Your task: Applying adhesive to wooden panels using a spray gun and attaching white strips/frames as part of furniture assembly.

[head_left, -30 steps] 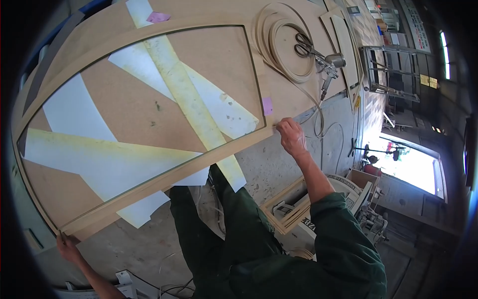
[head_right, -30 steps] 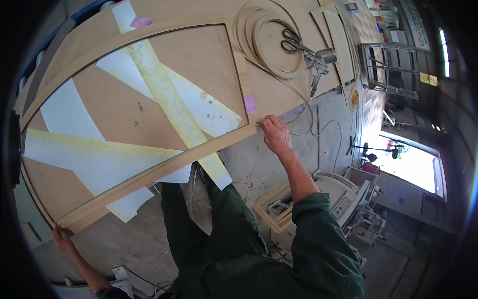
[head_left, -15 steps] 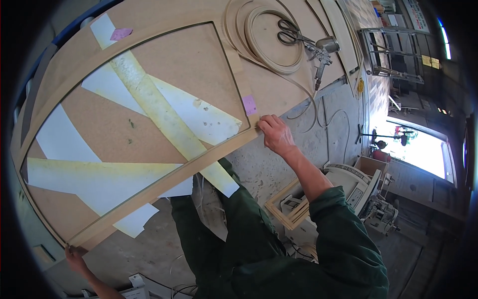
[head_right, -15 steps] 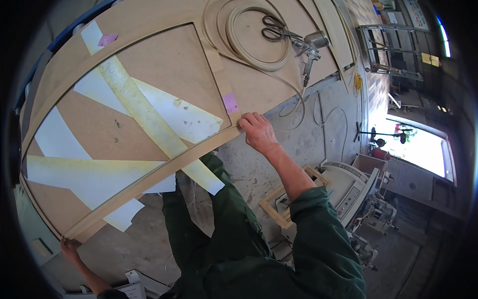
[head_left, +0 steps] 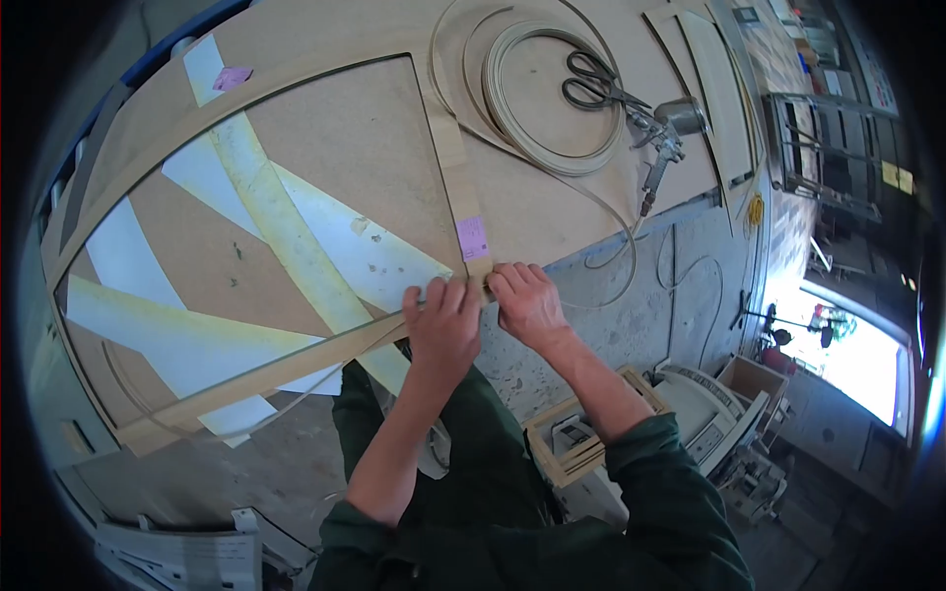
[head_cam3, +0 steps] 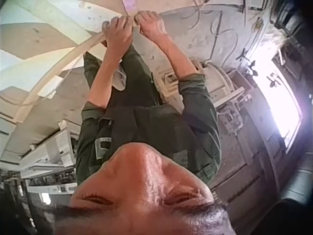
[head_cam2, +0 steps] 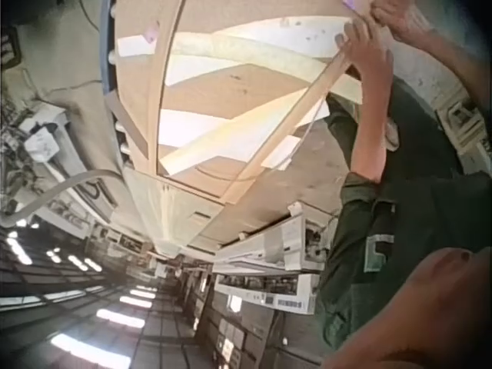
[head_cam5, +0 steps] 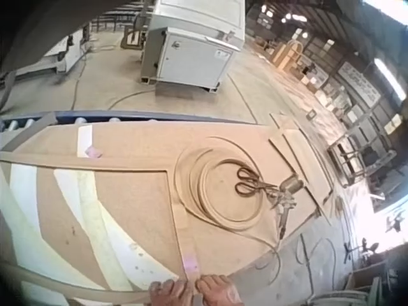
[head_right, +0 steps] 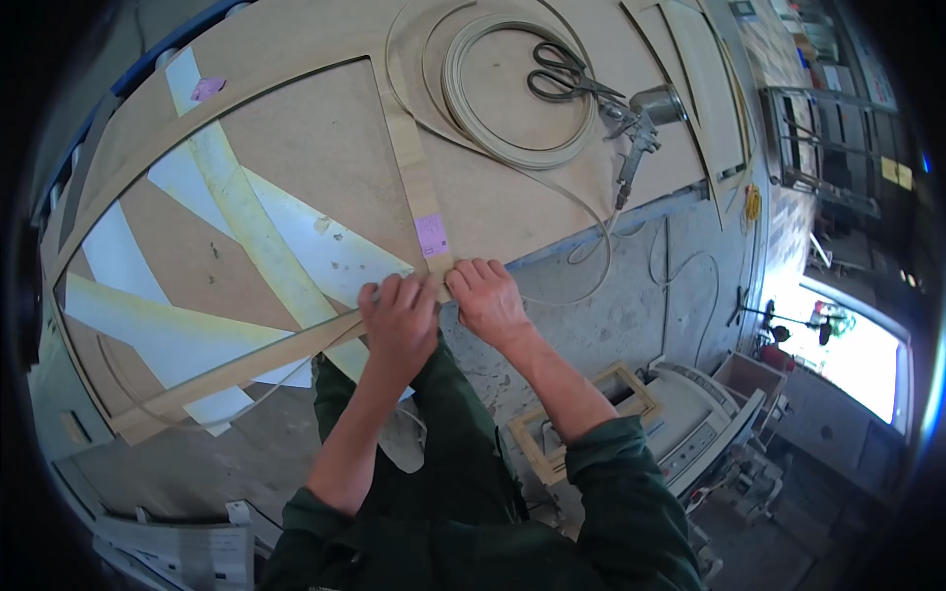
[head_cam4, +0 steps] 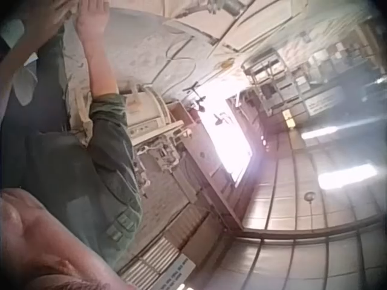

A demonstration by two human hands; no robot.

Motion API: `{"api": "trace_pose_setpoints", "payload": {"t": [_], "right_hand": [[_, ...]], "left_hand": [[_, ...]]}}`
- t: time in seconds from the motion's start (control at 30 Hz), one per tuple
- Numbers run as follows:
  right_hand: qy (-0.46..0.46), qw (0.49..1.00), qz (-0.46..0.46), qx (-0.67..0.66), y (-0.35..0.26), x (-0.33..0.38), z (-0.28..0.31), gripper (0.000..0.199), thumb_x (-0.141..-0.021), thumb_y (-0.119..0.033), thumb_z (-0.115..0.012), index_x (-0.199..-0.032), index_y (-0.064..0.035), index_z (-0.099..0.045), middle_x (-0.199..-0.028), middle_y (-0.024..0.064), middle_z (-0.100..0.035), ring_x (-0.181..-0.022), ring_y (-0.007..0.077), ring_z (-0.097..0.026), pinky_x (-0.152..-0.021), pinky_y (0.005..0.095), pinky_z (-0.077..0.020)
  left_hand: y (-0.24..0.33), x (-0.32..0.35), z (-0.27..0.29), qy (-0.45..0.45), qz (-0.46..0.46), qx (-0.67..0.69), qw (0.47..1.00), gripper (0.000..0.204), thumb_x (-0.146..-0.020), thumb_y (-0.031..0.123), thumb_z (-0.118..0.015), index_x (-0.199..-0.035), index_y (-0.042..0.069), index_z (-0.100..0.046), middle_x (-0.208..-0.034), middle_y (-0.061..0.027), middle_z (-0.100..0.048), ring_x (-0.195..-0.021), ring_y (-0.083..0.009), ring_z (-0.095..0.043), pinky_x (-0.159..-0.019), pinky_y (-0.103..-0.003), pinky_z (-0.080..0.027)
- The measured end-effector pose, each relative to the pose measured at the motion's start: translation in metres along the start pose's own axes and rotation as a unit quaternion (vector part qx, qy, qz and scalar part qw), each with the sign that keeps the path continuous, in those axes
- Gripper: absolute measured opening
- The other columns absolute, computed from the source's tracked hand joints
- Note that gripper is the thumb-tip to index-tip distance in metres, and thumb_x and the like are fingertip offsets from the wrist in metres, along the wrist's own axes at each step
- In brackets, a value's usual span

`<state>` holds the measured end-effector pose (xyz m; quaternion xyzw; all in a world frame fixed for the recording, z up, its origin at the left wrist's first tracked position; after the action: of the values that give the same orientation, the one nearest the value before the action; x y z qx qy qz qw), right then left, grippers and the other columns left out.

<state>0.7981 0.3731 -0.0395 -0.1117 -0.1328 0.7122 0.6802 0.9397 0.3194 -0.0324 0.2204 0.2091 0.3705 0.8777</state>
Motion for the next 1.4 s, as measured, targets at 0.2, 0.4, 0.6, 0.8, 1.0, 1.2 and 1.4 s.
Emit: {"api": "trace_pose_setpoints", "payload": {"t": [0.2, 0.4, 0.6, 0.8, 1.0, 1.2, 1.4], "right_hand": [[0.033, 0.998, 0.030, -0.033, 0.019, 0.006, 0.008, 0.027, -0.069, -0.003, -0.066, -0.094, -0.0067, -0.058, -0.087, 0.0088, -0.056, -0.085, 0.0294, -0.059, -0.072, 0.0416, -0.0486], [-0.238, 0.962, -0.112, -0.078, 0.067, 0.022, 0.047, 0.032, -0.075, 0.001, -0.064, -0.107, -0.0049, -0.061, -0.100, 0.0189, -0.068, -0.089, 0.0400, -0.069, -0.074, 0.0509, -0.0558], [-0.293, 0.942, 0.097, 0.132, 0.087, -0.116, 0.210, 0.016, -0.077, 0.001, -0.063, -0.090, -0.0069, -0.066, -0.083, 0.0117, -0.066, -0.083, 0.0342, -0.068, -0.073, 0.0480, -0.0532], [-0.160, 0.893, 0.356, 0.225, 0.066, -0.270, 0.175, 0.015, -0.075, 0.000, -0.068, -0.072, -0.0113, -0.060, -0.074, 0.0023, -0.060, -0.083, 0.0229, -0.061, -0.085, 0.0379, -0.0424], [-0.111, 0.901, 0.353, 0.226, 0.082, -0.371, 0.121, 0.011, -0.078, -0.007, -0.074, -0.078, -0.0137, -0.065, -0.079, -0.0020, -0.063, -0.093, 0.0196, -0.060, -0.096, 0.0401, -0.0391], [-0.105, 0.892, 0.358, 0.255, 0.083, -0.385, 0.062, 0.010, -0.081, -0.015, -0.075, -0.090, -0.0155, -0.069, -0.091, -0.0031, -0.068, -0.103, 0.0185, -0.060, -0.102, 0.0416, -0.0386], [-0.122, 0.901, 0.341, 0.239, 0.084, -0.390, 0.052, 0.012, -0.082, -0.015, -0.074, -0.093, -0.0150, -0.069, -0.093, -0.0020, -0.068, -0.106, 0.0195, -0.060, -0.103, 0.0425, -0.0383]], "left_hand": [[0.022, -0.009, -0.038, -0.008, 0.032, -0.003, 0.999, 0.018, -0.069, 0.008, -0.067, -0.086, 0.012, -0.067, -0.087, -0.0001, -0.056, -0.098, -0.0185, -0.057, -0.094, -0.044, -0.033], [0.033, -0.001, -0.037, 0.053, 0.063, -0.044, 0.996, 0.023, -0.064, 0.005, -0.069, -0.086, 0.011, -0.066, -0.090, 0.0000, -0.059, -0.096, -0.0196, -0.058, -0.091, -0.043, -0.031], [0.038, 0.006, -0.033, 0.114, 0.190, -0.021, 0.975, 0.017, -0.074, 0.007, -0.069, -0.092, 0.009, -0.067, -0.091, -0.0030, -0.063, -0.091, -0.0229, -0.058, -0.090, -0.043, -0.032], [0.050, 0.004, -0.050, 0.191, 0.291, -0.022, 0.937, 0.008, -0.077, 0.006, -0.067, -0.083, 0.008, -0.063, -0.083, -0.0058, -0.060, -0.082, -0.0260, -0.056, -0.086, -0.042, -0.033], [0.056, -0.002, -0.052, 0.220, 0.323, -0.041, 0.920, 0.008, -0.076, 0.006, -0.067, -0.077, 0.008, -0.060, -0.077, -0.0073, -0.056, -0.079, -0.0274, -0.055, -0.085, -0.043, -0.036], [0.054, -0.001, -0.054, 0.220, 0.324, -0.044, 0.919, 0.010, -0.075, 0.006, -0.067, -0.074, 0.008, -0.058, -0.077, -0.0083, -0.055, -0.078, -0.0282, -0.054, -0.086, -0.044, -0.038], [0.052, 0.002, -0.054, 0.227, 0.334, -0.039, 0.914, 0.012, -0.076, 0.005, -0.067, -0.073, 0.008, -0.056, -0.076, -0.0089, -0.054, -0.078, -0.0293, -0.053, -0.085, -0.045, -0.039]]}}
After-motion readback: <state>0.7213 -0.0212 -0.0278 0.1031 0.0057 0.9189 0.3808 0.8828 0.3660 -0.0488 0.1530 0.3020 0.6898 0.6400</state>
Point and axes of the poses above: each hand's wrist, its own x-axis away from the middle knuckle, its own z-axis out of the back of the hand, y = z × x, the point moved 4 cm from there along -x, towards the middle knuckle
